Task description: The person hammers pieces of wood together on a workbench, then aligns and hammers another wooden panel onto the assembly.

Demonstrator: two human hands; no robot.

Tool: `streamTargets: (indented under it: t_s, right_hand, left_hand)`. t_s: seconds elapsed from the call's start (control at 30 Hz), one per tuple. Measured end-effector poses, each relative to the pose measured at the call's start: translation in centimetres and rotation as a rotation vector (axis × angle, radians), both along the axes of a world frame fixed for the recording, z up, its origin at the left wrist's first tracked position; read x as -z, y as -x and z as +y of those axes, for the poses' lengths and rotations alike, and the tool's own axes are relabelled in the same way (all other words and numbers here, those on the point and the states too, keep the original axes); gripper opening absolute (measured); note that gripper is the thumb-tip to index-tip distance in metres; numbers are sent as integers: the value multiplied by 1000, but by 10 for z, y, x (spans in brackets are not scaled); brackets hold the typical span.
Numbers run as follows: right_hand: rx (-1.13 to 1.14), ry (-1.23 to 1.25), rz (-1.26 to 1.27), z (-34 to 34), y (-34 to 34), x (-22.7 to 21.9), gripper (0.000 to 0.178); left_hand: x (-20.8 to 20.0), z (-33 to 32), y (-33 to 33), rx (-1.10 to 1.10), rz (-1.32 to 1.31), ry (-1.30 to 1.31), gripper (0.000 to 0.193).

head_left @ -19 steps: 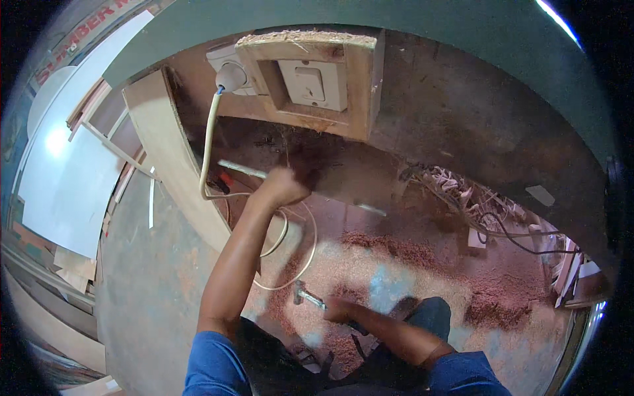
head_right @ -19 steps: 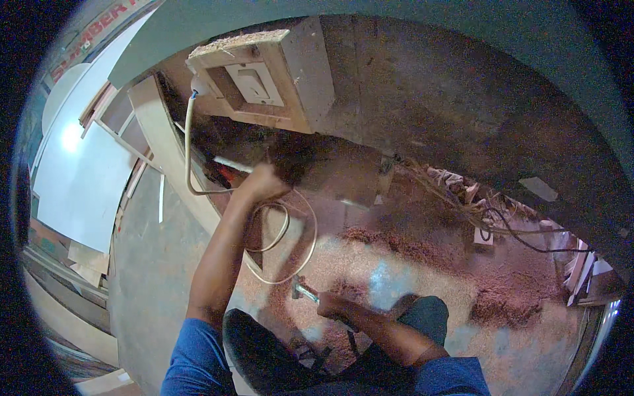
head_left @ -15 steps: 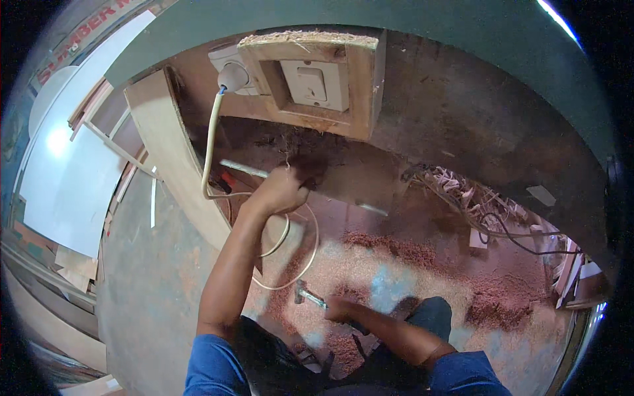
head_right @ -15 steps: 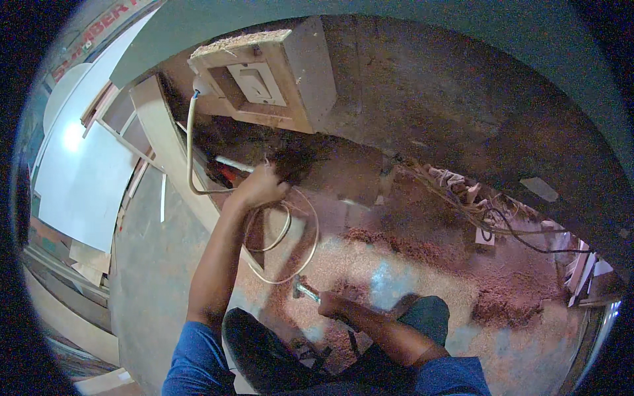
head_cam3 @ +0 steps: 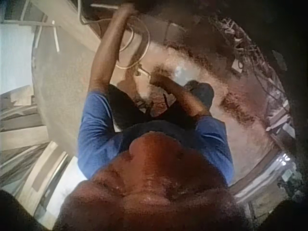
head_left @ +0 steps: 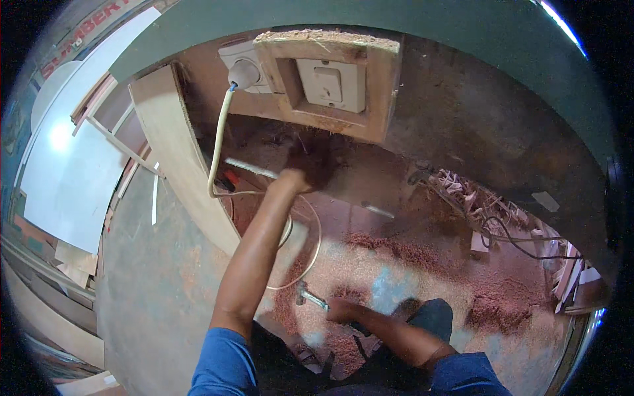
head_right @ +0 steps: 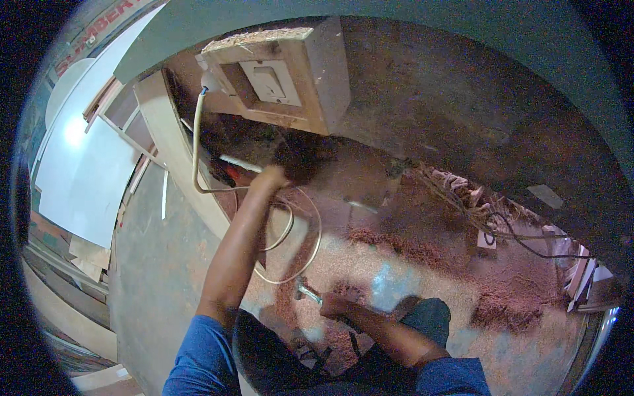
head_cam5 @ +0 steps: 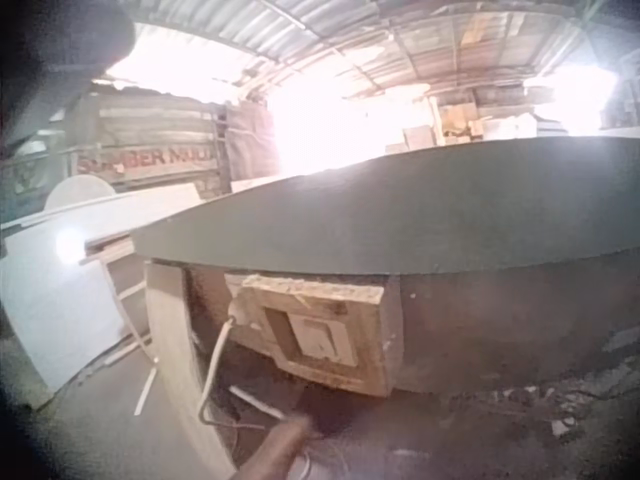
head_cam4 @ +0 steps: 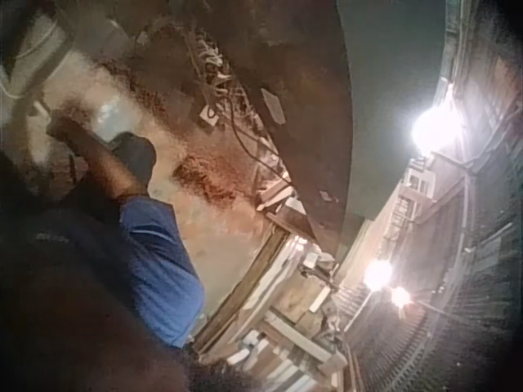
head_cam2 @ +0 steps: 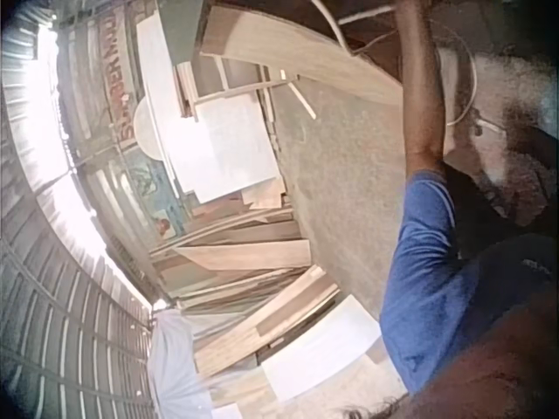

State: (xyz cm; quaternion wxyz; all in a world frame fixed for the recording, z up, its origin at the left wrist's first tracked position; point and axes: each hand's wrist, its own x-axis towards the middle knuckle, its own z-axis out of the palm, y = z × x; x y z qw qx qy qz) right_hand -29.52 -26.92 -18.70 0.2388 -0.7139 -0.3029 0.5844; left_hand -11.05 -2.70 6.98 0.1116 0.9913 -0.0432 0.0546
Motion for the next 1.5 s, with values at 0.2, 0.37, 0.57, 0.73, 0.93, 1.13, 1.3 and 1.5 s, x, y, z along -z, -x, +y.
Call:
streamTargets:
  t_s: [0.2,0.37,0.57,0.73,0.93,1.13,1.3,1.5]
  right_hand:
    - [-76,-22,-69,-2,-1,39,23]
    - [-60,14,-21,1,-5,10,23]
    - [-42,-153,-211,-3,5,46,21]
    - [-22,21,32,-3,0,36,19]
    - [-58,-47,-72,-9,2,56,16]
    - [-14,-54,-97,-2,4,33,16]
    - [-77,-120,-94,12,5,7,17]
    - [-46,-164,-223,-27,5,42,28]
  left_hand:
    - [50,-64,-31,18,-69,59,58]
    - [50,-70,-44,-55,-370,127,47]
    - [24,58,-42,-200,-57,-31,40]
    - [13,88,-27,-300,13,-6,38]
    - [14,80,-36,-326,49,-25,36]
    - [24,58,-43,-335,49,-199,34]
    - [56,65,-60,-466,-166,-20,32]
    - [44,27,-51,-221,-295,-231,24]
